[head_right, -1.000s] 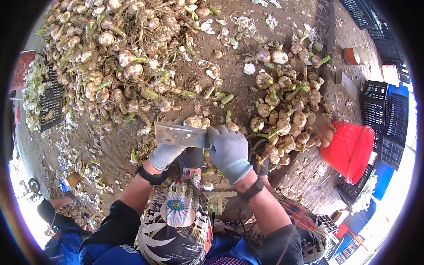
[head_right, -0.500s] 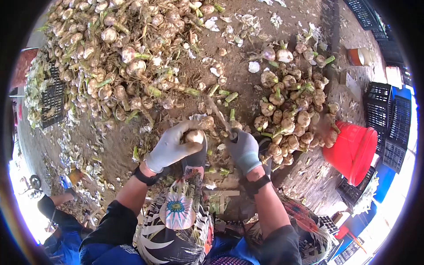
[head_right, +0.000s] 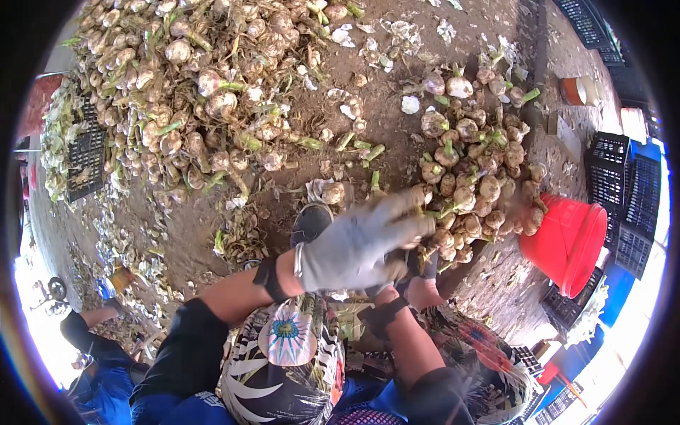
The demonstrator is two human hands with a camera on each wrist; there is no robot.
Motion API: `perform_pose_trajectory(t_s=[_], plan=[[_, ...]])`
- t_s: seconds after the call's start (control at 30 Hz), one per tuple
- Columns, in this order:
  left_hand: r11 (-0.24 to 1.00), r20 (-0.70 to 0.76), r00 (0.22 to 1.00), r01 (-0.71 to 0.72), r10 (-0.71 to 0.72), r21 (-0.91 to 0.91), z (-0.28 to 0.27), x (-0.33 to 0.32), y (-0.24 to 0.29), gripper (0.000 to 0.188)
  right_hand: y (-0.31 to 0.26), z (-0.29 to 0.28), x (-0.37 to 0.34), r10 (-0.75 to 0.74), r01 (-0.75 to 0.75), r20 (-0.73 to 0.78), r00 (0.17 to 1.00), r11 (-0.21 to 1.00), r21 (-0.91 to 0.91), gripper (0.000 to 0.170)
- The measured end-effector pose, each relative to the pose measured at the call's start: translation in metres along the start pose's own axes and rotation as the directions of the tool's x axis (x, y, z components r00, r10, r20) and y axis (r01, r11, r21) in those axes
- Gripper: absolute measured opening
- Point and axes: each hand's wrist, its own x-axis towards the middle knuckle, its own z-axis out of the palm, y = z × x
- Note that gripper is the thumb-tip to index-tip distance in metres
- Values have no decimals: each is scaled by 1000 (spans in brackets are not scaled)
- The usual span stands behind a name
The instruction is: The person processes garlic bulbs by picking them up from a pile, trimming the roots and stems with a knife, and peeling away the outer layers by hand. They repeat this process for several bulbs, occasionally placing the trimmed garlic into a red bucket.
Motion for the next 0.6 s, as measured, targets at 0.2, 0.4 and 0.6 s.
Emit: perform_pose_trajectory(t_s=[0.2,0.4,0.6], plan=[[682,256,669,511,-698,524,20,-51,-99,53,-84,15,-14,-246,225,-144,959,963,-148,8],[869,10,871,489,-491,78,12,-66,-84,45,-120,36,15,-157,139,-83,984,972,-189,19],[243,124,630,463,-767,-852,12,-78,-72,68,-128,71,-8,-256,250,112,960,966,64,26]])
